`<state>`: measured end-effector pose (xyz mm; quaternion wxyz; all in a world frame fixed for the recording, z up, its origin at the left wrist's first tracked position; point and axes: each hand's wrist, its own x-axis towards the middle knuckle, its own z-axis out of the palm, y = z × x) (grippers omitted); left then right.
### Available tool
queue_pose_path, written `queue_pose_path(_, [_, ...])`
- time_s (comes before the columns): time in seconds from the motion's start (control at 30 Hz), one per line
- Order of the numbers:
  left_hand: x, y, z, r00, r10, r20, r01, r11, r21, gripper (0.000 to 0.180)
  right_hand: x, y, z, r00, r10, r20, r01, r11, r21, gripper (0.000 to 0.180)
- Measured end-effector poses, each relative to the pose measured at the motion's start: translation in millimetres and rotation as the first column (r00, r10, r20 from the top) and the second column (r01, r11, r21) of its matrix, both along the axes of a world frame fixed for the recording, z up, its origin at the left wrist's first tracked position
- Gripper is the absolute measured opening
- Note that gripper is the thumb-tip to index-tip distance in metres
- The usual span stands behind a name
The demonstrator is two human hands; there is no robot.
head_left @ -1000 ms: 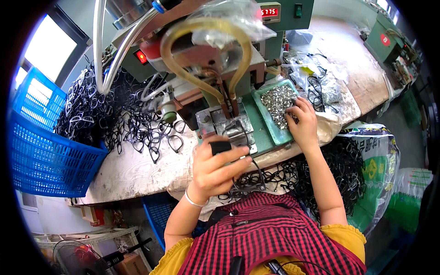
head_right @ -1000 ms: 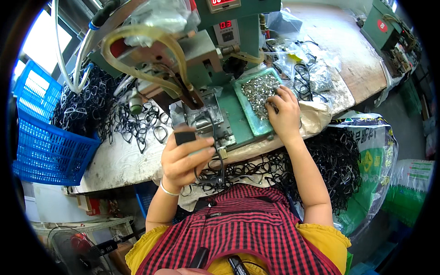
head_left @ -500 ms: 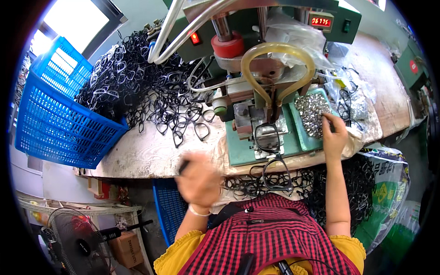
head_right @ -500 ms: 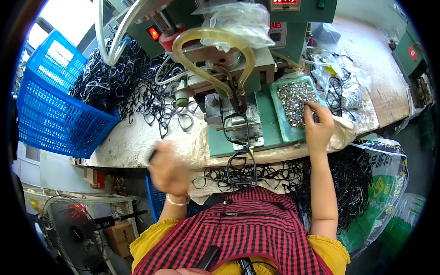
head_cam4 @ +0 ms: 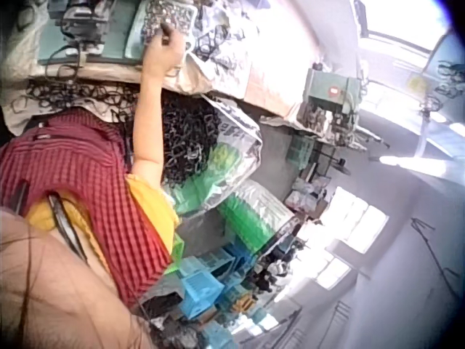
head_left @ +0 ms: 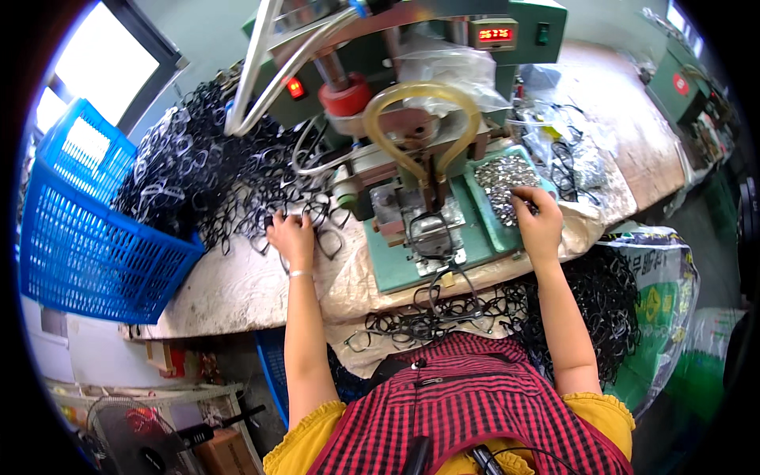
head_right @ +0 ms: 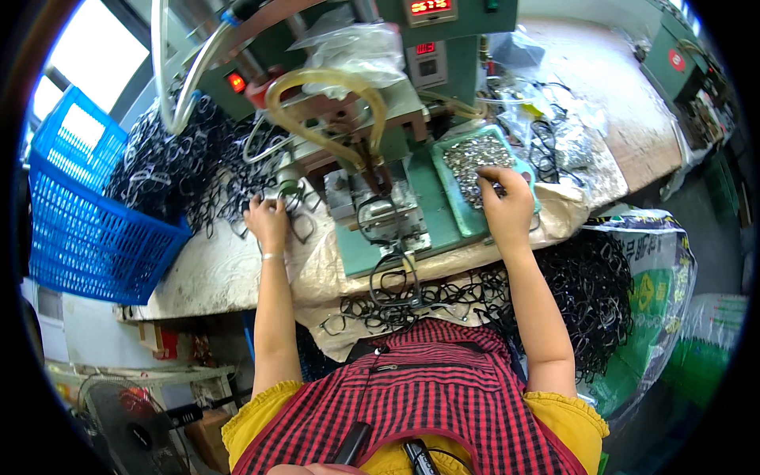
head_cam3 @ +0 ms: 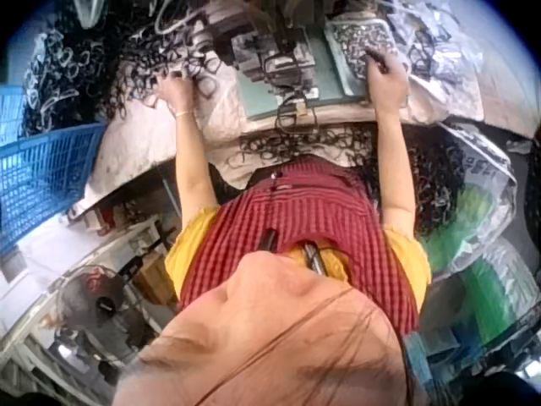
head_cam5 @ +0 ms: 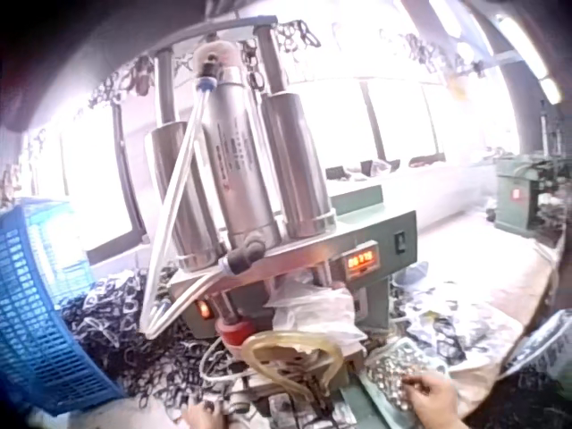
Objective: The person repeatedly picks up eyeglass frames, places them into a green machine, and presses a lever to attach nose pads. They then remove the frames and place them on the table. The process is repeated for multiple frames.
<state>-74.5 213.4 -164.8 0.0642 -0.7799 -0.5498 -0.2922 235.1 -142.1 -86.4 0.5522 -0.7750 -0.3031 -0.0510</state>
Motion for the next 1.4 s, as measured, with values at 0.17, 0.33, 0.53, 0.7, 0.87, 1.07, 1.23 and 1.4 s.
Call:
queue_pose_path(0.17, [-17,-38,25,0.942,-0.203,0.266,0.165,0.974,0.159,0.016,1,-51,-2,0.997,-0.061,0.048,0.063,0.998,-0.028,0.013])
queue_pose_path(0.33, [-3,-54,62,0.621,-0.274,0.734,0.352,0.935,0.051,0.016,-27,-20,47,0.970,0.233,0.070,-0.237,0.969,0.064,0.013])
queue_pose_path(0.53, [4,-71,32,0.479,-0.081,0.874,0.563,0.792,-0.236,0.016,-54,55,60,0.917,0.390,-0.089,-0.352,0.891,0.287,0.027])
queue_pose_path(0.7, [15,-134,57,0.105,0.009,0.994,0.678,0.731,-0.078,0.009,-72,57,53,0.856,0.473,-0.207,-0.354,0.829,0.432,0.045])
queue_pose_path(0.87, [47,-176,178,-0.236,-0.504,0.831,0.755,0.443,0.483,0.016,-76,57,67,0.768,0.563,-0.304,-0.377,0.782,0.496,0.052])
queue_pose_path(1.07, [65,-183,218,-0.005,-0.658,0.753,0.725,0.517,0.456,0.015,-92,50,88,0.728,0.593,-0.344,-0.392,0.772,0.501,0.054])
queue_pose_path(1.23, [55,-214,188,0.217,-0.901,0.375,0.870,0.353,0.345,0.010,-51,24,77,0.857,0.515,0.014,-0.513,0.850,0.118,0.034])
queue_pose_path(1.4, [77,-211,161,0.099,-0.983,0.158,0.948,0.141,0.285,0.021,21,-2,-13,0.911,0.054,0.408,0.088,0.942,-0.322,0.023])
